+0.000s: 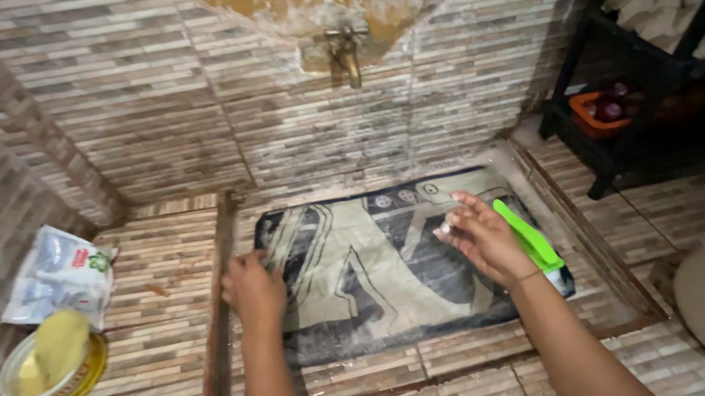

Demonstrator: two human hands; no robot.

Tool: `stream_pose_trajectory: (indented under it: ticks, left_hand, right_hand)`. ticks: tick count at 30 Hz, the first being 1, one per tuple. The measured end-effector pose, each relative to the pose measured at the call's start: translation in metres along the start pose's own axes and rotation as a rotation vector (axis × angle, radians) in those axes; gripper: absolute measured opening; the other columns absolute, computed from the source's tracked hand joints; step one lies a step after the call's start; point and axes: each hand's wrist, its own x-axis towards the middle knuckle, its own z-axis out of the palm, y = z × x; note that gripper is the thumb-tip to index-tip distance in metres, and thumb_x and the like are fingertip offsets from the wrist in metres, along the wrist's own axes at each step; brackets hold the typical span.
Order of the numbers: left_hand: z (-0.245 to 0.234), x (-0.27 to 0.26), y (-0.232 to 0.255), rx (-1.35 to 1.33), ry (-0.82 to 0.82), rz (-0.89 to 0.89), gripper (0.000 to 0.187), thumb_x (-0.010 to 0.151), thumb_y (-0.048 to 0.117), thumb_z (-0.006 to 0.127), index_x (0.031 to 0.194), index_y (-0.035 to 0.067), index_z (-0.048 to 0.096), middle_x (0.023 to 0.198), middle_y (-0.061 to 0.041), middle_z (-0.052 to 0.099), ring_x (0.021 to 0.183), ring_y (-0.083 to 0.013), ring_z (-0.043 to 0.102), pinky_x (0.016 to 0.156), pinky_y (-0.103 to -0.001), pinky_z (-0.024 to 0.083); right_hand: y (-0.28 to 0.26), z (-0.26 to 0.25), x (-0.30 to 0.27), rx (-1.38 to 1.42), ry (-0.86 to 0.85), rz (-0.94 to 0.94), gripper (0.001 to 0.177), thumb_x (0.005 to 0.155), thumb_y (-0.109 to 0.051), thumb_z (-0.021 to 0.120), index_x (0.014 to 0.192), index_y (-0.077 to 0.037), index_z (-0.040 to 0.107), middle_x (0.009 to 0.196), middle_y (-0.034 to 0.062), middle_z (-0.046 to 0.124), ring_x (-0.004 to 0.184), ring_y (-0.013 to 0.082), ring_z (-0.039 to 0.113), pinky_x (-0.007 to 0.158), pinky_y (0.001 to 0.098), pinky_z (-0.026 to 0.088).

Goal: The person turns on a wall-mounted tap to wet a patterned mat placed on a tiled floor. They pour a powdered substance from a packet onto the mat and scrub it with a green brush. The person continues to scrub the mat thoroughly with the brush and water.

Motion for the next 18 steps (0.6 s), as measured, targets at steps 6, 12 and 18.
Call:
stream_pose_trajectory:
  ticks: [6,12,18]
  left_hand:
    - [0.034,0.003,-0.011,-0.28,-0.083,0.262,0.032,0.081,0.018,0.079,0.111,0.009,0.071,0.117,-0.017,0.066,0.112,-0.0393,0.062,0.098,-0.045,0.051]
    - [0.036,-0.008,-0.001,-0.098,-0.404,0.205,0.053,0.073,0.033,0.083,0.121,0.015,0.069,0.129,-0.017,0.058,0.126,-0.0379,0.052,0.108,-0.046,0.044]
    - [-0.005,-0.015,0.03,0.371,-0.817,-0.027,0.122,0.077,0.075,0.071,0.165,0.026,0.002,0.17,-0.018,-0.017,0.154,-0.0502,-0.016,0.117,-0.074,0.0]
  right_hand:
    - [-0.004,0.003,-0.001,0.186,-0.123,0.027,0.029,0.103,-0.008,0.058,0.131,-0.009,0.054,0.09,0.0032,0.062,0.087,0.0154,0.063,0.091,0.0432,0.058]
    - [0.002,-0.014,0.005,-0.178,-0.081,-0.106,0.034,0.098,-0.004,0.061,0.132,-0.006,0.059,0.104,0.006,0.068,0.099,0.0198,0.066,0.094,0.0413,0.055]
    - [-0.031,-0.023,-0.019,-1.961,0.339,-0.504,0.071,0.072,-0.035,0.079,0.137,-0.019,0.055,0.135,0.0187,0.06,0.123,0.0416,0.055,0.099,0.0554,0.049]
